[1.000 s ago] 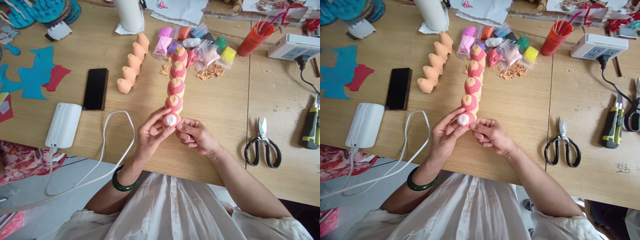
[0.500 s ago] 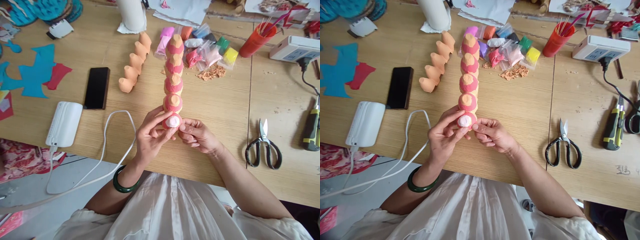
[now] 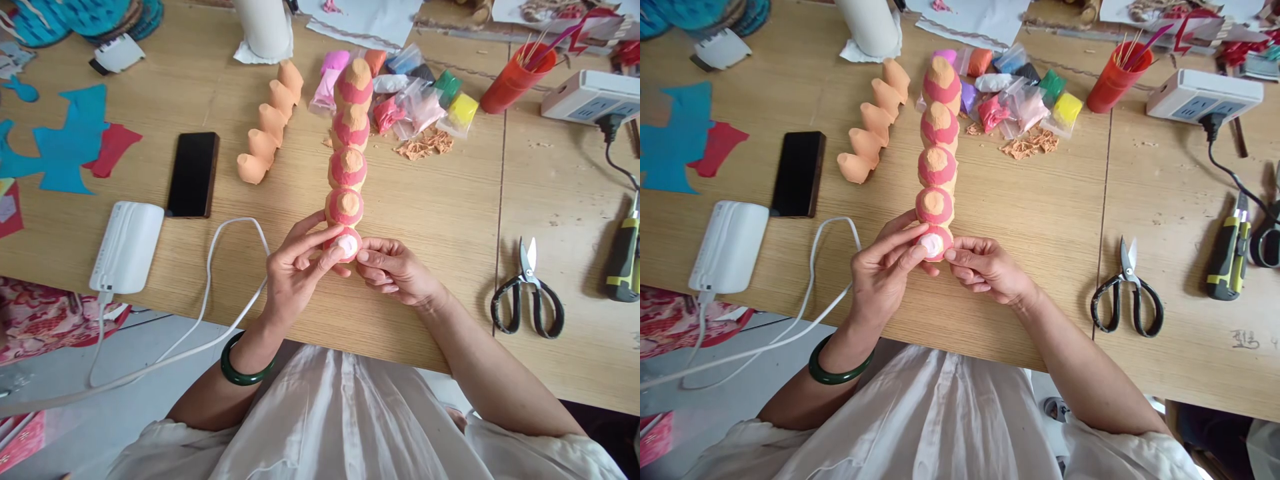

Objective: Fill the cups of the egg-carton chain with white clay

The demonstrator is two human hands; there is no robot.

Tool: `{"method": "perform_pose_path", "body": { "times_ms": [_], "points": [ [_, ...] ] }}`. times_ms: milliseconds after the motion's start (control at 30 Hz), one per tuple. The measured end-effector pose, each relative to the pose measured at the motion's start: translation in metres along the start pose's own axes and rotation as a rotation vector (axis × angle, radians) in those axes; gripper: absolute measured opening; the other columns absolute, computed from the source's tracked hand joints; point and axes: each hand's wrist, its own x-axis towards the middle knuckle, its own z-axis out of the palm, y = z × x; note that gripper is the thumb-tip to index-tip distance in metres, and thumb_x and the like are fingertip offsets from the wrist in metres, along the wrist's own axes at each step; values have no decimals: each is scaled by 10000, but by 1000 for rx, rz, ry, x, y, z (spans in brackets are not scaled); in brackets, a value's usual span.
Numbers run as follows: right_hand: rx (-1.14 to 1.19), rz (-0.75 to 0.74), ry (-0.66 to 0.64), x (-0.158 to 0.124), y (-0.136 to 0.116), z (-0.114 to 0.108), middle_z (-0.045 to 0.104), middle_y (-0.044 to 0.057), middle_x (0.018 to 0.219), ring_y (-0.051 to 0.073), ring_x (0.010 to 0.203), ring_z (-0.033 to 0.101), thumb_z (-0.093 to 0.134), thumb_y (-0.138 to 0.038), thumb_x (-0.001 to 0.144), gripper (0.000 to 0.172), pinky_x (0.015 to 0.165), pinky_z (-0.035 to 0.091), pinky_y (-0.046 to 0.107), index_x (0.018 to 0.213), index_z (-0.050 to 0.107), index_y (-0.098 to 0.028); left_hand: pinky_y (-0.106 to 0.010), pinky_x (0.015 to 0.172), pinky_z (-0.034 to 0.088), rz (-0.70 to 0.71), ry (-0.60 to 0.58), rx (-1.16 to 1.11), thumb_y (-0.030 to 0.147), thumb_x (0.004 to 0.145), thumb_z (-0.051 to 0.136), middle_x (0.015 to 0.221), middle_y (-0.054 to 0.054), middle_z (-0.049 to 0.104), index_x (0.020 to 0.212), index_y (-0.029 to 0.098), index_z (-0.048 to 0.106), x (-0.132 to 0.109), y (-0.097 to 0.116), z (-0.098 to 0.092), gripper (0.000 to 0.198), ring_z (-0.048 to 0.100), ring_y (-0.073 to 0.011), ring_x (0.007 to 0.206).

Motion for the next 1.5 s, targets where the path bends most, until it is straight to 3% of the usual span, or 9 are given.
{"method": "perform_pose_path", "body": {
  "times_ms": [167, 300, 600, 767, 900, 1133, 1233, 1367, 1500],
  "points": [
    [19, -5, -11, 0, -1, 0, 347, -133, 539, 21, 446, 126, 923, -471, 830, 420, 375, 69, 169, 824, 624, -175, -293, 778, 742, -107, -44, -91, 447, 994, 759, 1596, -53, 641, 1280, 338, 832, 2, 2, -2, 314, 767, -290, 1236],
    [43, -23, -2, -1, -3, 1, 350, -136, 530, 21, 444, 127, 940, -457, 819, 444, 372, 73, 162, 802, 587, -188, -265, 787, 738, -160, -92, -185, 395, 964, 803, 1622, -28, 629, 1330, 373, 807, 2, 2, -2, 366, 775, -250, 1200],
    [-4, -21, 9, -1, -1, 2, 386, -126, 532, 24, 450, 139, 927, -475, 825, 431, 372, 80, 164, 809, 611, -183, -237, 703, 719, -172, 6, -123, 394, 926, 851, 1506, -54, 712, 1217, 293, 847, 3, 2, 4, 307, 811, -208, 1041],
    [-7, -29, 22, -1, -2, 5, 391, -121, 530, 23, 449, 150, 929, -484, 820, 437, 369, 85, 166, 785, 619, -178, -274, 768, 728, -195, -20, -134, 475, 986, 768, 1541, -61, 691, 1246, 300, 832, 2, 2, 2, 320, 792, -259, 1170],
    [-10, -33, 35, -1, 0, 6, 426, -116, 533, 22, 445, 160, 934, -473, 819, 413, 369, 87, 169, 831, 653, -169, -300, 872, 719, -152, -10, -76, 408, 877, 902, 1540, -81, 689, 1279, 296, 809, -1, 0, 4, 428, 793, -266, 1191],
    [-8, -29, 48, -1, 0, 6, 439, -114, 534, 24, 444, 174, 943, -456, 803, 414, 372, 97, 172, 813, 637, -177, -298, 892, 706, -117, 102, -22, 439, 953, 819, 1443, -86, 754, 1176, 252, 838, -3, -3, 8, 292, 776, -268, 1231],
    [-10, -30, 55, -1, 0, 6, 446, -112, 537, 23, 448, 173, 943, -454, 806, 407, 373, 98, 169, 831, 649, -173, -306, 902, 708, -111, 48, -71, 479, 1023, 719, 1490, -84, 728, 1216, 268, 833, -2, -1, 6, 308, 735, -289, 1326],
    [-12, -46, 45, -2, 0, 7, 455, -112, 526, 17, 438, 177, 945, -458, 810, 401, 367, 112, 162, 847, 674, -165, -254, 901, 698, -17, -4, -55, 338, 911, 879, 1533, -74, 704, 1312, 309, 798, -3, -4, 5, 410, 808, -232, 1179],
    [-20, -71, 30, -2, 2, 7, 464, -107, 519, 16, 432, 198, 949, -444, 817, 381, 364, 130, 154, 847, 696, -160, -237, 871, 703, 126, 27, 34, 293, 952, 841, 1516, -91, 719, 1319, 296, 790, -6, -11, 6, 371, 826, -221, 1146]
  ]
}}
